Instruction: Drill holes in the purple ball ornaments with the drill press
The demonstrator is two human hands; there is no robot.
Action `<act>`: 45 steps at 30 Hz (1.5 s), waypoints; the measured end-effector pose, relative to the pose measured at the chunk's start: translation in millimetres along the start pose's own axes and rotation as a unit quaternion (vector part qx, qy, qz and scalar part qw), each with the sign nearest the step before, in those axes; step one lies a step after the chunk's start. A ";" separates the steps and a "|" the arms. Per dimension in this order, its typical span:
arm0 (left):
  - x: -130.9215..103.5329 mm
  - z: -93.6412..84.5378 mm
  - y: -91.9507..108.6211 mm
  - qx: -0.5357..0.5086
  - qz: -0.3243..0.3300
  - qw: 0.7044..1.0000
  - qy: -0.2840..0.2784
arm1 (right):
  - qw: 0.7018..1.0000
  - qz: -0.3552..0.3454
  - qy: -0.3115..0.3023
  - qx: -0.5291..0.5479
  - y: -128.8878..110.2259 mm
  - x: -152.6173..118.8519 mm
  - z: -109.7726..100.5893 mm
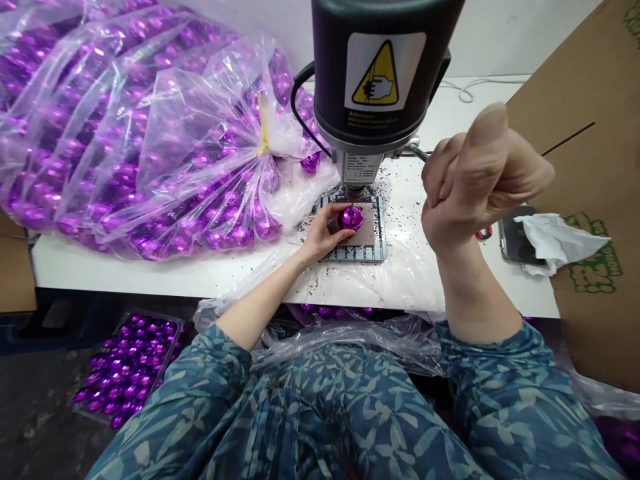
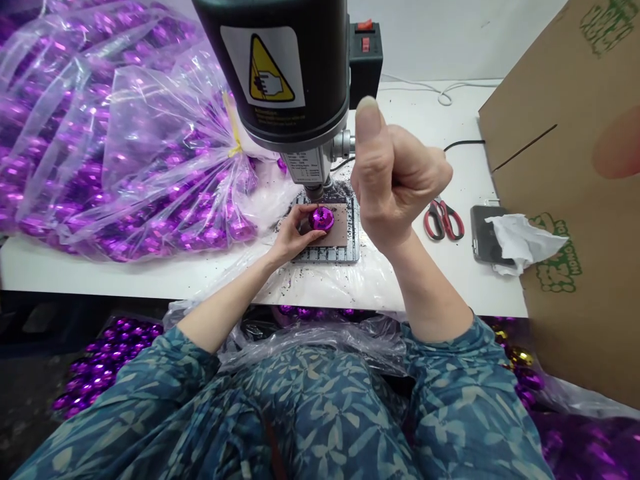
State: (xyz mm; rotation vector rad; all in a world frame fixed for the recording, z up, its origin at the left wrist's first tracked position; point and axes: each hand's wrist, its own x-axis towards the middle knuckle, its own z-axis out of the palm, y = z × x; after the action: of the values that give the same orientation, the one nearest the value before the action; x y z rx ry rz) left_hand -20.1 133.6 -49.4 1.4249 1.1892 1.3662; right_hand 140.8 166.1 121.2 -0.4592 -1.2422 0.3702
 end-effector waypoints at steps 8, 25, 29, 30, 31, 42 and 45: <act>-1.0 -0.2 -1.1 -0.003 -0.004 1.000 -0.004 | 0.998 -0.063 0.006 0.032 29.8 -16.5 -15.4; -0.6 0.3 -2.6 -0.003 0.008 1.000 -0.002 | 0.980 -0.191 -0.038 0.047 48.4 -31.7 -22.6; -0.7 2.1 -3.3 -0.008 0.003 1.000 0.003 | 0.991 -0.127 -0.019 0.049 18.4 -11.9 -6.5; -0.8 2.7 -3.5 -0.009 0.004 1.000 0.005 | 0.993 -0.104 -0.011 0.051 10.3 -1.7 0.0; -1.3 3.2 -3.6 -0.006 0.008 1.000 0.009 | 0.996 -0.071 -0.006 0.050 3.3 9.5 6.5; -124.2 -11.2 27.0 0.167 0.197 0.965 -0.040 | 0.992 0.041 -0.079 0.093 3.0 57.9 22.9; -185.3 -22.8 22.5 0.275 0.167 0.923 -0.211 | 0.993 0.041 -0.064 0.088 4.3 57.4 24.2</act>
State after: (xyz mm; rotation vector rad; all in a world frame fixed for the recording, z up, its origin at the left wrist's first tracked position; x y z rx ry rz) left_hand -34.9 -52.9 -68.0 2.2744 1.1121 0.8787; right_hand 133.9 202.0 171.8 -0.3400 -1.3053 0.5807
